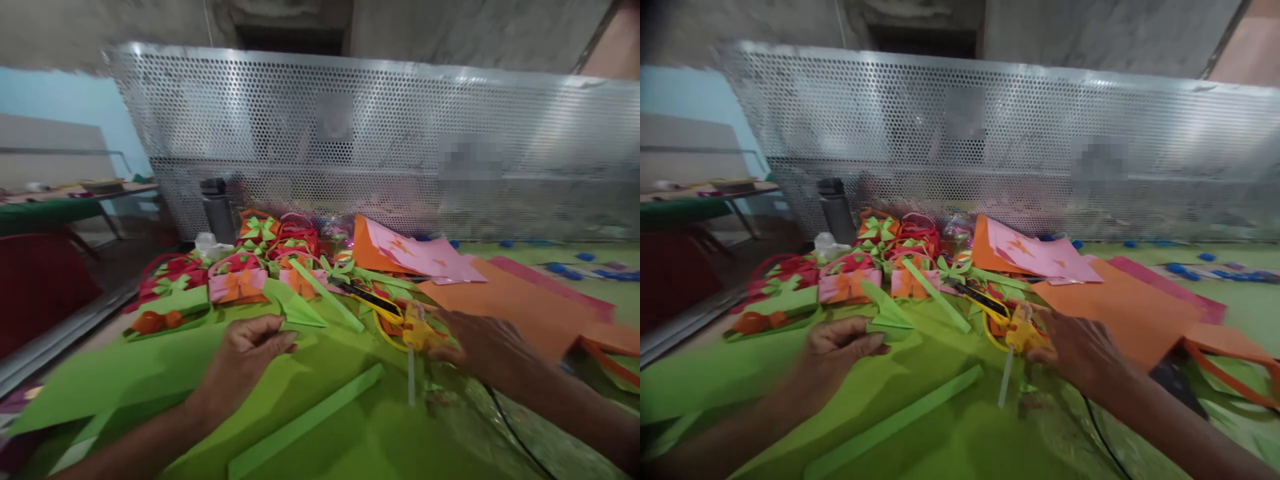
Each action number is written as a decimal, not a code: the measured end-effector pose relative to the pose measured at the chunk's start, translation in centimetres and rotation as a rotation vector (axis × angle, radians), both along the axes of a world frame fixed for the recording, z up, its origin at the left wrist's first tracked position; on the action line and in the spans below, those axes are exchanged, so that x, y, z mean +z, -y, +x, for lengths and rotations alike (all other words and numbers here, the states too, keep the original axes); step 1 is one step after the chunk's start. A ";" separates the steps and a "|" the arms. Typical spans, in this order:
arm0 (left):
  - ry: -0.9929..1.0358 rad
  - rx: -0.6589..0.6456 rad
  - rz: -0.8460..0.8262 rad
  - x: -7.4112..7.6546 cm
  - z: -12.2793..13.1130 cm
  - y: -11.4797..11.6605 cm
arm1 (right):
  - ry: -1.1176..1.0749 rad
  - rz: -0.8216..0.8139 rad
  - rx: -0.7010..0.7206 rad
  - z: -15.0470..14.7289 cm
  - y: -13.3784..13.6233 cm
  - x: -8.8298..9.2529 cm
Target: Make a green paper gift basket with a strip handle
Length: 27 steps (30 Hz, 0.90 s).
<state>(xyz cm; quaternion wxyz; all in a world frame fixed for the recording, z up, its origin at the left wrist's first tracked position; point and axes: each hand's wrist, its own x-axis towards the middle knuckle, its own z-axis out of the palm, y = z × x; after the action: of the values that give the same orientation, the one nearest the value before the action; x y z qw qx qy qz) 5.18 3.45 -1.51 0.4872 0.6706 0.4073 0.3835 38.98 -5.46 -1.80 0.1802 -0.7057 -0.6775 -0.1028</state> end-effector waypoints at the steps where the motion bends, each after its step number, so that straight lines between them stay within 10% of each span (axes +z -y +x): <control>1: -0.011 0.008 -0.012 0.2 0.0 0.1 | 0.077 -0.077 -0.033 0.2 0.0 -0.7; 9: -0.017 0.093 0.040 0.9 -0.1 0.3 | 0.053 -0.114 0.035 1.1 -0.1 -2.6; 17: -0.049 0.087 0.190 1.1 0.1 0.1 | -0.181 -0.057 -0.248 0.2 -0.3 1.5; 22: -0.145 0.122 0.559 0.8 -0.3 -0.1 | -0.696 0.121 0.041 -4.1 -0.2 3.9; 27: -0.205 0.177 0.926 1.0 -0.5 -0.5 | -0.991 -0.257 0.278 -8.2 1.1 2.7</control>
<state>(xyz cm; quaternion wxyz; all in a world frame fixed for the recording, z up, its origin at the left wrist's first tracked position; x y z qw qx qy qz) 4.68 3.95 -0.53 0.0602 0.8141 0.2953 0.4963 30.79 -6.58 0.92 0.4027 -0.5894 -0.6056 0.3517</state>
